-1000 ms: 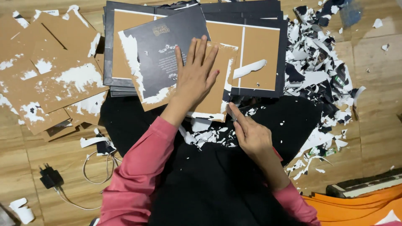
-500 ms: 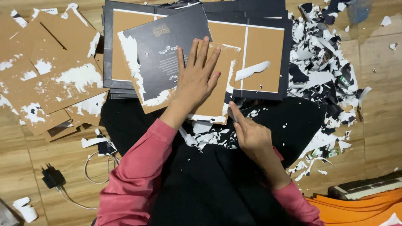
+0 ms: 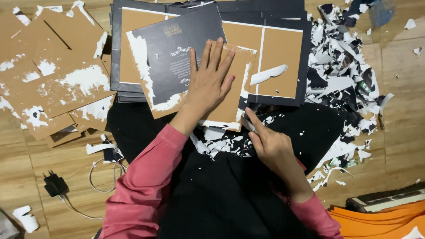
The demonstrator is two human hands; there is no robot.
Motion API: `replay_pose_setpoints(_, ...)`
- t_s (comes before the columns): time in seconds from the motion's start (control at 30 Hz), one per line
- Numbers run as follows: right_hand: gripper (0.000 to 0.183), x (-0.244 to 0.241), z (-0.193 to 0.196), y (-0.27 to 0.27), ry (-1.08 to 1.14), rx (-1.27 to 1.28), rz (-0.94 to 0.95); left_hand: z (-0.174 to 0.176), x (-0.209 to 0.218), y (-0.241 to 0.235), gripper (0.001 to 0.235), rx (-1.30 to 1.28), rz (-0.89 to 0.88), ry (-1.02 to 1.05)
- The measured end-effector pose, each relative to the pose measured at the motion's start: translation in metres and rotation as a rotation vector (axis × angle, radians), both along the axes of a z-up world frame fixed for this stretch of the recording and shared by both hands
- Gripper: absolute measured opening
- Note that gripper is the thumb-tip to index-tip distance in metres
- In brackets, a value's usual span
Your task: Trimming and cutting printed cardboard sheets using a utility knife
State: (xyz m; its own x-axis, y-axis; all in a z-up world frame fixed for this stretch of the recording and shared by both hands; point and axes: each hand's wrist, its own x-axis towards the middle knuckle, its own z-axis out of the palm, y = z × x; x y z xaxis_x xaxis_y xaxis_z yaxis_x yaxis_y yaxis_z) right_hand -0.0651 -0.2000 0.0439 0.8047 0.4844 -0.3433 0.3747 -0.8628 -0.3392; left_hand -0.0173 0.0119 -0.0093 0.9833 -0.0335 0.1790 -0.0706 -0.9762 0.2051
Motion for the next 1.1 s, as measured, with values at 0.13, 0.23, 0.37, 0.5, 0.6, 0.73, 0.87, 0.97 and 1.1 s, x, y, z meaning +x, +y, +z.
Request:
replay_pose_setpoints(0.13, 0.054, -0.003, -0.017, 0.0, -0.012, -0.011, 0.008, -0.002, 0.002, 0.0, 0.055, -0.004, -0.008, 0.002)
replay_pose_setpoints(0.23, 0.05, 0.001, -0.018, 0.009, 0.026, 0.015, -0.02, -0.004, 0.003, 0.001, 0.058, -0.018, -0.003, 0.015)
replay_pose_setpoints(0.37, 0.049, 0.006, -0.013, 0.015, 0.086, 0.056, -0.064, -0.008, 0.014, 0.008, 0.071, 0.02, -0.016, -0.059)
replay_pose_setpoints(0.5, 0.049, 0.012, 0.0, 0.01, 0.204, 0.06, -0.128, 0.011, 0.025, 0.017, 0.087, -0.049, 0.037, -0.113)
replay_pose_setpoints(0.6, 0.049, 0.012, -0.002, 0.004, 0.195, 0.083, -0.117, 0.035, 0.029, 0.024, 0.068, -0.065, 0.118, 0.228)
replay_pose_setpoints(0.73, 0.048, 0.007, -0.006, -0.01, 0.151, 0.235, -0.122, 0.042, 0.002, 0.038, 0.043, -0.398, 0.096, 0.187)
replay_pose_setpoints(0.87, 0.049, 0.003, 0.015, 0.001, 0.101, 0.234, -0.109, 0.022, -0.041, 0.025, 0.028, -0.796, 0.254, 0.163)
replay_pose_setpoints(0.97, 0.05, 0.001, 0.017, 0.007, 0.052, 0.219, -0.087, 0.013, -0.078, 0.001, 0.021, -0.991, 0.39, 0.15)
replay_pose_setpoints(1.1, 0.054, 0.002, 0.02, 0.012, 0.111, 0.046, -0.011, 0.011, -0.111, -0.024, 0.021, -1.144, 0.448, 0.05)
